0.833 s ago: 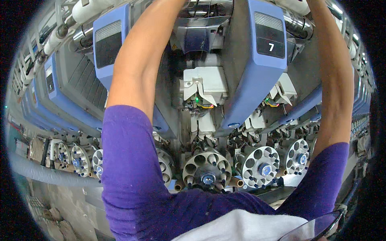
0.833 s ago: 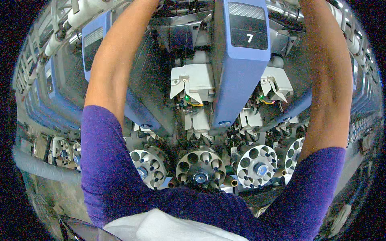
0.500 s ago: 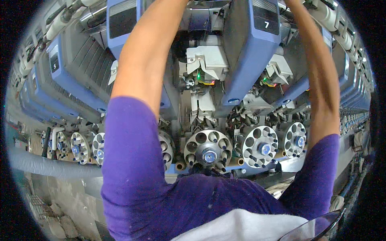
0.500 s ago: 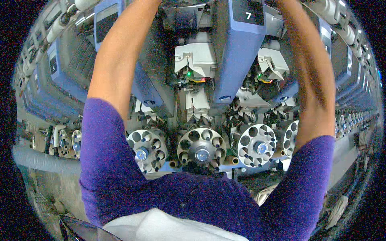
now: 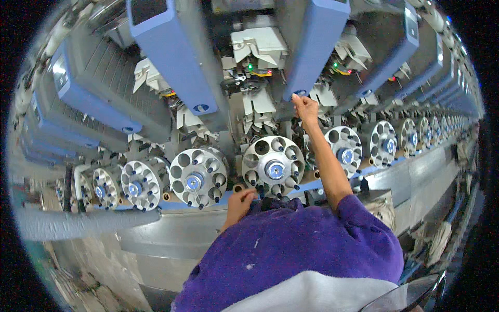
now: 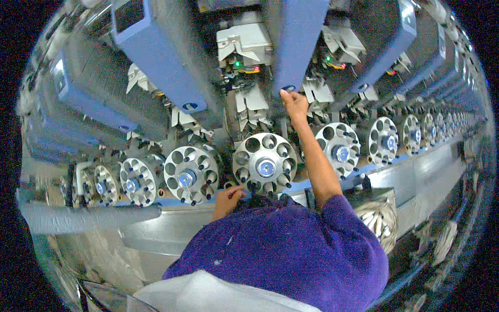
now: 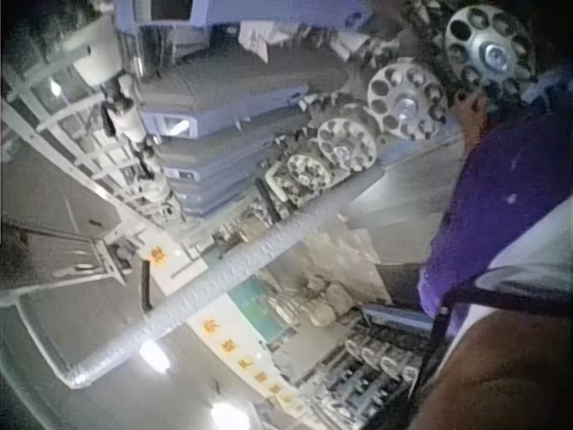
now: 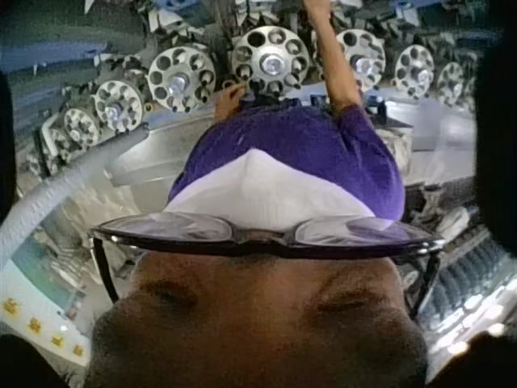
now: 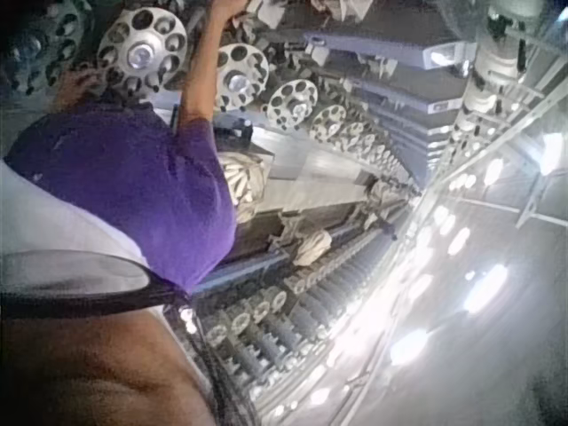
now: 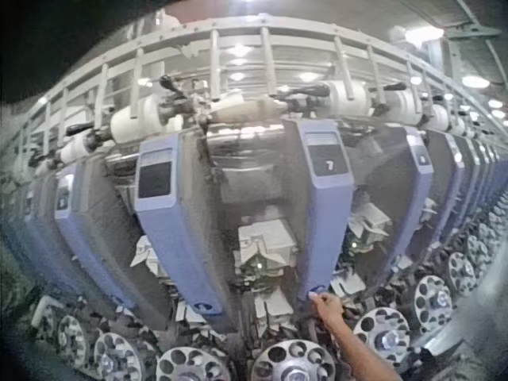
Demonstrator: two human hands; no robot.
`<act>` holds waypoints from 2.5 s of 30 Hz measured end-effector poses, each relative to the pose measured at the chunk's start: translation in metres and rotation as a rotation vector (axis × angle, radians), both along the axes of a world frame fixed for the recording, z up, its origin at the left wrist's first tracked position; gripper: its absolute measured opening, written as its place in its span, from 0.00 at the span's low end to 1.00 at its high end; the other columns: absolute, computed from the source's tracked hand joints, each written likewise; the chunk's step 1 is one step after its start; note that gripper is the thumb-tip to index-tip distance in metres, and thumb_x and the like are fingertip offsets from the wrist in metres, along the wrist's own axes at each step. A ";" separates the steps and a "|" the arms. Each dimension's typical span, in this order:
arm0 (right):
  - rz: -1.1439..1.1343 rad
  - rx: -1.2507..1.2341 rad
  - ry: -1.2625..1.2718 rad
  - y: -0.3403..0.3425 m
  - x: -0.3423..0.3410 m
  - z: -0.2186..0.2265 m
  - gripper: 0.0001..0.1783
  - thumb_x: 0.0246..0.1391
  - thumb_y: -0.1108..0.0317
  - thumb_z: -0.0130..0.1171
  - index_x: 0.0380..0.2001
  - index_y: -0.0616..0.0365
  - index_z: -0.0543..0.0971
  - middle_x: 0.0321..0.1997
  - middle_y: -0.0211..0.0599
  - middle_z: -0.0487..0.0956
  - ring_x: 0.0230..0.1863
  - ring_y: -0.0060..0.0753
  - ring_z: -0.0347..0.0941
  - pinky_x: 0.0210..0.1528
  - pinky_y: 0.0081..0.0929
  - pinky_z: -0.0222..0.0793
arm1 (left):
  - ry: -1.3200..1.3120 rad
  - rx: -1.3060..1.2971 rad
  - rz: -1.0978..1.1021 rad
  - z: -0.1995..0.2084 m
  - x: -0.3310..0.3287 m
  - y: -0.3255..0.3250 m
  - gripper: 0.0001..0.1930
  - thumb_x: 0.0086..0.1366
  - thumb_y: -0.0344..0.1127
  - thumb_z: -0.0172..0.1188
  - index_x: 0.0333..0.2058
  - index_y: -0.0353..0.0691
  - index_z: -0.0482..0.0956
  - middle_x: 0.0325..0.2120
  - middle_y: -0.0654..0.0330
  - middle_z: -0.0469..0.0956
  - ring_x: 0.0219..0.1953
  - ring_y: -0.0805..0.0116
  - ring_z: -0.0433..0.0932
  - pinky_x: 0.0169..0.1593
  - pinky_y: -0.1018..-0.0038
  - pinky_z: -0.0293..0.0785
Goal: The person repeatedly picks white spools from a cloth bag and places them into slots on a circular machine. They also handle empty cardboard tubes, placing them into the machine. The task is performed by hand without tools.
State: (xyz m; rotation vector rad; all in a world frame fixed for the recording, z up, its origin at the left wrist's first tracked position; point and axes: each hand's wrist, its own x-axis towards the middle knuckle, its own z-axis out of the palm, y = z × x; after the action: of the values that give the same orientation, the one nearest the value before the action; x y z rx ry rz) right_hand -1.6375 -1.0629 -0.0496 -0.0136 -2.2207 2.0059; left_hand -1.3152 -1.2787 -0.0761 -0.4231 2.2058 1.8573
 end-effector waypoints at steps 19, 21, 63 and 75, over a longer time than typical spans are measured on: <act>0.131 0.732 -0.104 -0.048 0.304 -0.049 0.30 0.52 0.71 0.53 0.60 0.54 0.62 0.56 0.56 0.68 0.48 0.58 0.72 0.46 0.47 0.70 | 0.302 -0.383 -1.135 0.008 0.018 0.047 0.14 0.63 0.36 0.55 0.45 0.38 0.80 0.38 0.47 0.81 0.39 0.51 0.80 0.44 0.63 0.74; 0.123 0.631 -0.223 -0.025 0.373 -0.068 0.30 0.49 0.69 0.58 0.56 0.58 0.64 0.44 0.52 0.69 0.44 0.59 0.72 0.39 0.50 0.70 | 0.338 -0.372 -1.308 0.005 0.034 0.060 0.14 0.63 0.36 0.55 0.45 0.38 0.80 0.38 0.47 0.81 0.40 0.50 0.80 0.45 0.62 0.74; -2.304 0.898 -1.245 0.354 1.618 -0.059 0.25 0.42 0.79 0.61 0.48 0.64 0.73 0.49 0.53 0.72 0.53 0.55 0.67 0.55 0.43 0.65 | 1.450 0.783 -3.106 -0.027 0.962 0.744 0.15 0.60 0.35 0.56 0.46 0.41 0.76 0.35 0.53 0.78 0.41 0.53 0.77 0.45 0.61 0.73; -2.170 0.620 -1.383 0.395 1.784 -0.122 0.22 0.50 0.63 0.64 0.42 0.70 0.72 0.50 0.61 0.70 0.51 0.64 0.67 0.54 0.47 0.64 | 0.569 0.289 -2.830 -0.029 1.128 0.776 0.14 0.62 0.35 0.55 0.45 0.41 0.80 0.41 0.51 0.80 0.44 0.50 0.78 0.48 0.58 0.73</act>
State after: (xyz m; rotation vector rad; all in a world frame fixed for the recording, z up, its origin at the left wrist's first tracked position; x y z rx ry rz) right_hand 0.1467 -0.6674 -0.1719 -2.5805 -1.0397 -0.1868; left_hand -0.1873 -0.5026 -0.1051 2.0499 0.4586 0.1664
